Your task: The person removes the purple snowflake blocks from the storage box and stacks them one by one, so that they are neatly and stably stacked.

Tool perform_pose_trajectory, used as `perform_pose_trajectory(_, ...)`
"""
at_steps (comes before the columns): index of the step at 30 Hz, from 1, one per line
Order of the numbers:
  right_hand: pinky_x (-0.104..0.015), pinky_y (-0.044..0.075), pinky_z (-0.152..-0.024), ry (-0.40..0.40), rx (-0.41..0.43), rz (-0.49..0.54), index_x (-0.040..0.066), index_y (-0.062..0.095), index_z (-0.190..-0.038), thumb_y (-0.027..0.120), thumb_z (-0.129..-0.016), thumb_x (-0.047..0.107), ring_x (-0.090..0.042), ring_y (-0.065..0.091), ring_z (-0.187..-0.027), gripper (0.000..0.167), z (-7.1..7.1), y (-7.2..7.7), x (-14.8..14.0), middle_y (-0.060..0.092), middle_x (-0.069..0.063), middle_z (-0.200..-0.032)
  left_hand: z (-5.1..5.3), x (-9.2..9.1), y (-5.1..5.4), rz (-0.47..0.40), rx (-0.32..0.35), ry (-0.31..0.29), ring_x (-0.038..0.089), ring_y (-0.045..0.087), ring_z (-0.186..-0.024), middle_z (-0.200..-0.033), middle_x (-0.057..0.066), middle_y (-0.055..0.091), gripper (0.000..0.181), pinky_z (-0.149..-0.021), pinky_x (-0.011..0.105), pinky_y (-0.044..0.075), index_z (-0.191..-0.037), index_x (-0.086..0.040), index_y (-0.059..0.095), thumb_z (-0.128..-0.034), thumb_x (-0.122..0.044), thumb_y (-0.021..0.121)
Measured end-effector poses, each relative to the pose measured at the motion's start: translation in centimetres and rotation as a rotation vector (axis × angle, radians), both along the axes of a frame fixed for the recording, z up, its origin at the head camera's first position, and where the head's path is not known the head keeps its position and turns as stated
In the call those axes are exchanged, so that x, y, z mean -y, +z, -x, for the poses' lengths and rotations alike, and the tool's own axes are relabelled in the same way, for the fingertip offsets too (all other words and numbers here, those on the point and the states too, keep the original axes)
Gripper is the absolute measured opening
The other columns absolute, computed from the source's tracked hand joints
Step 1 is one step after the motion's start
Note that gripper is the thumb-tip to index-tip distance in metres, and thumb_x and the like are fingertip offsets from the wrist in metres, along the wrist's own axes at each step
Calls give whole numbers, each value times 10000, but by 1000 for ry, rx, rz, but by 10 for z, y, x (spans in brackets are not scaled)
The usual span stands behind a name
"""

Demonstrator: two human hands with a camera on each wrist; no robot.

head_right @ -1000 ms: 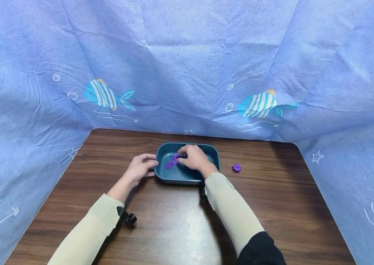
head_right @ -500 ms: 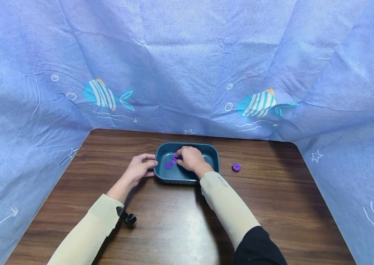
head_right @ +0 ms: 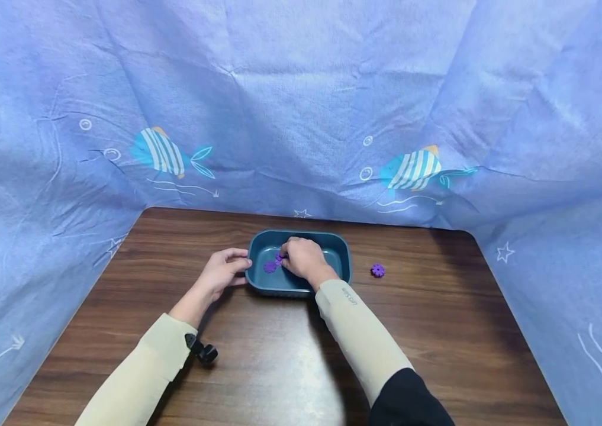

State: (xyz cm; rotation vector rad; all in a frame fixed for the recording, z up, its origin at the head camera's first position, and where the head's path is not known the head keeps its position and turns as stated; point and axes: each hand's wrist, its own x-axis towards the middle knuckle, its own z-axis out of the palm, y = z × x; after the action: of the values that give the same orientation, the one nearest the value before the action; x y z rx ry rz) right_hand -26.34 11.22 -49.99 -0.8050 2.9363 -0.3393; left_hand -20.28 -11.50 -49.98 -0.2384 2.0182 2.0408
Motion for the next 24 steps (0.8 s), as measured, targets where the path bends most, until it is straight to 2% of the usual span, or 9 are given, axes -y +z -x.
perform_pose_trajectory(14,-411,583,-936,-25,10,-1,221,779,-1078,765,-942,295,-183,657,-1013,156,0,-3,2,714,20,-1156,-2,0,-1,1,3,-3,247,678,-1044,-1276,253,646,411,-896,478,622,-1358,41,588,-968,-51,676)
perform_pose_trajectory(24,-428,577,-965,-34,23,-1,229,772,-1130,767,-940,301,-202,654,-1072,203,-1,1,3,708,6,-1183,-1,1,1,-6,7,-8,249,680,-1046,-1291,262,635,421,-874,444,634,-1368,41,582,-968,-50,676)
